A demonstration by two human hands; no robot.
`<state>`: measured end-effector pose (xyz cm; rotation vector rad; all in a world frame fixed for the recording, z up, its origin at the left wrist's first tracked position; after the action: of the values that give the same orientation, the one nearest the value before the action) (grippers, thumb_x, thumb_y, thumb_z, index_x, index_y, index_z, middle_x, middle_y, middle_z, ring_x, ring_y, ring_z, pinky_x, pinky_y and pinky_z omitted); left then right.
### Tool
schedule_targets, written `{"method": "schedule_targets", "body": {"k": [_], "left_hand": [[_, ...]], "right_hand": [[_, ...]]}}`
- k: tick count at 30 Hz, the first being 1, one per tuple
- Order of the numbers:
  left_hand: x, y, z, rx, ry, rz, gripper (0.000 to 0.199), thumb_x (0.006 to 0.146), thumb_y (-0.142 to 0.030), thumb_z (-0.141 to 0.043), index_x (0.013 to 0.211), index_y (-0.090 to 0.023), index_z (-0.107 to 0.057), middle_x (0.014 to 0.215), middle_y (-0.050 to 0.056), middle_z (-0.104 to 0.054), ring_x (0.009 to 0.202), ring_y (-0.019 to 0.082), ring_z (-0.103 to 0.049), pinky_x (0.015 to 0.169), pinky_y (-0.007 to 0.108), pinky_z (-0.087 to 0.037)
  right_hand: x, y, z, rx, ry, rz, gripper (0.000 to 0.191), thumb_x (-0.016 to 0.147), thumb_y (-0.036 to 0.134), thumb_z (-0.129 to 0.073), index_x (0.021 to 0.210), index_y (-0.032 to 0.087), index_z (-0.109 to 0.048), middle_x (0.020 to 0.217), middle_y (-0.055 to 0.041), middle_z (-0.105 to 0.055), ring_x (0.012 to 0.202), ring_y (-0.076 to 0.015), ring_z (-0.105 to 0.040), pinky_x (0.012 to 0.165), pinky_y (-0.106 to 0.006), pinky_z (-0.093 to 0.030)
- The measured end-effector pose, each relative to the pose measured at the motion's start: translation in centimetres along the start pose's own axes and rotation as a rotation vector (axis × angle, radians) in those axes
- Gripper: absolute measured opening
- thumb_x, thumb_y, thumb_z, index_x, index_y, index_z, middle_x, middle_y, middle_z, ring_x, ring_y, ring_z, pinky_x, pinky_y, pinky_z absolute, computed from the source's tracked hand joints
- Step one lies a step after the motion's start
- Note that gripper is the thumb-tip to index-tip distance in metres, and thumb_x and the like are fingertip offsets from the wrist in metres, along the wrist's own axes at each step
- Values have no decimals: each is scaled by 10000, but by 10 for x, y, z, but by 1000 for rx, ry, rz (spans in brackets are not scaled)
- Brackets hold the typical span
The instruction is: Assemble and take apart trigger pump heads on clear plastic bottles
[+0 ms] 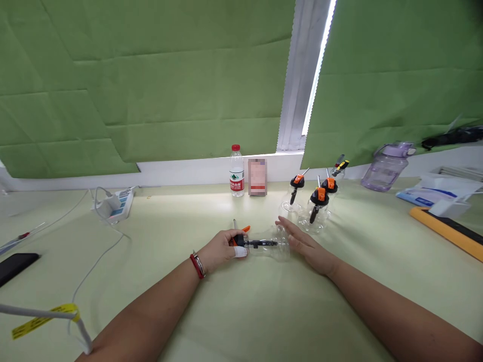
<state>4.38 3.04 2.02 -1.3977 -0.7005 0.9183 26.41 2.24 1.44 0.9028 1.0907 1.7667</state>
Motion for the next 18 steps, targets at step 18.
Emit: {"method": "schedule_targets", "body": {"k": [18], "left_hand": [[4, 4, 5, 12, -19, -11, 321, 636, -223, -733, 938, -164, -641, 808, 17, -582, 707, 139, -543, 735, 302, -453]], "right_hand": [[5, 9, -2, -8, -1, 6, 522, 865, 551, -450, 1291, 252, -488, 1379, -51, -467, 1295, -300, -361, 1094, -468, -272]]}}
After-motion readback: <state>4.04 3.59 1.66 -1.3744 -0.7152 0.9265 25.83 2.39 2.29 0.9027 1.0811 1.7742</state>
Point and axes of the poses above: each hand's wrist, its own x-axis towards the middle knuckle, its own z-axis out of the back of the hand, y = z × x, the point moved 6 cm from there along x, towards the middle knuckle
